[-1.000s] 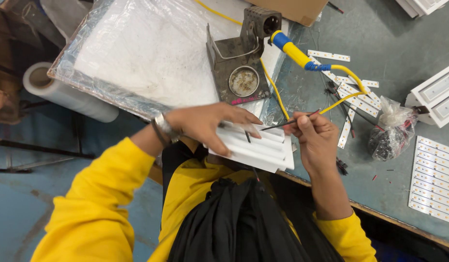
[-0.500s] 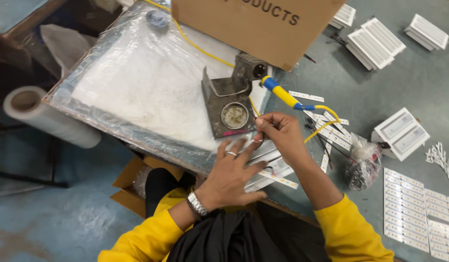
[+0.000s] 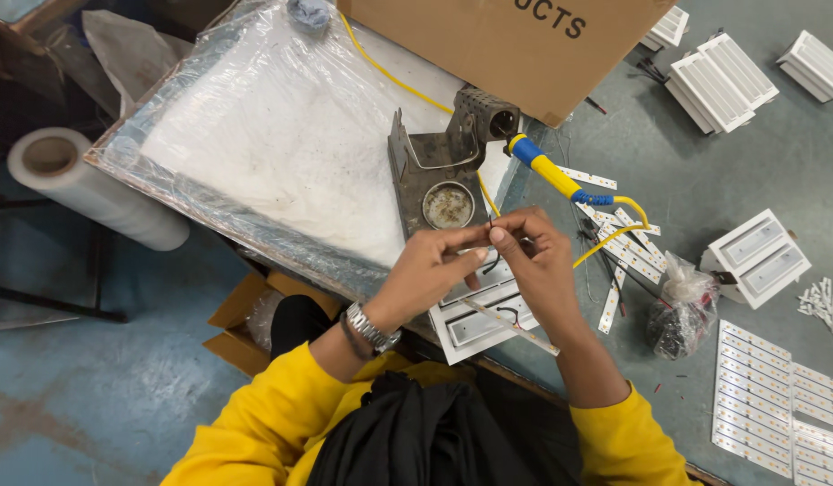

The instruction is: The person assembles an LED light fixture by soldering wires to LED strips and placing them into a white housing. They use a soldering iron and solder to connect the wires, then position the strips inside the fixture.

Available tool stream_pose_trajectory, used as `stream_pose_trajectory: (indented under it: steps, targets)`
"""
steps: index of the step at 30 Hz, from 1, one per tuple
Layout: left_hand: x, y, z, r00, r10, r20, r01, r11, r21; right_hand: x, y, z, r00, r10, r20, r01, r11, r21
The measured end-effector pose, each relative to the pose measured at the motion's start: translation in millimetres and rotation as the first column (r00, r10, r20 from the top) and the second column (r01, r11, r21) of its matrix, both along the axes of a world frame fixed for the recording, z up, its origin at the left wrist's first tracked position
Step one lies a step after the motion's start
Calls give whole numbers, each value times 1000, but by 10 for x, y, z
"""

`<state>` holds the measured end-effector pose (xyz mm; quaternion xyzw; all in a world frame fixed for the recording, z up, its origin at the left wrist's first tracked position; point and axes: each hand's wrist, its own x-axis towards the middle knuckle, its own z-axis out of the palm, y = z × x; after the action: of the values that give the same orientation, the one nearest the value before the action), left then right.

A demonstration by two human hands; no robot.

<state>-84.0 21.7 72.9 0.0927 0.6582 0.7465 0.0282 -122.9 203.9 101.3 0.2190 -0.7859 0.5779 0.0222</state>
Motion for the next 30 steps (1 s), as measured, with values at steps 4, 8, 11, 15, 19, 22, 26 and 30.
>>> stream_pose_trajectory:
  steps: [4, 8, 11, 15, 19, 22, 26, 30]
  targets:
    - [-81, 119, 46, 995, -43, 89, 27, 985, 170, -2, 118, 45, 970, 71, 233, -45, 993, -113]
    - [45, 163, -14, 999, 15, 42, -24, 977, 213, 35, 160, 23, 918, 108, 382, -43, 984, -173]
    - [125, 152, -81, 997, 36, 75, -54, 967, 248, 34, 130, 25, 918, 93, 386, -30, 986, -167]
    - [157, 132, -106, 997, 39, 62, -55, 960, 274, 46, 73, 59, 966, 77, 246, -25, 978, -209]
    - [141, 150, -85, 997, 38, 67, -55, 959, 276, 117, 54, 61, 997, -6, 75, 15, 992, -121]
    - [124, 178, -74, 998, 37, 40, -48, 952, 302, 164, 86, 52, 996, -72, -55, 71, 997, -19]
    - [108, 215, -72, 995, 66, 70, -84, 950, 301, 195, 145, 35, 984, -120, -130, 126, 992, 33]
    - [92, 233, -100, 990, 144, 15, -143, 955, 260, 229, 185, -11, 983, -149, -105, 158, 984, 84]
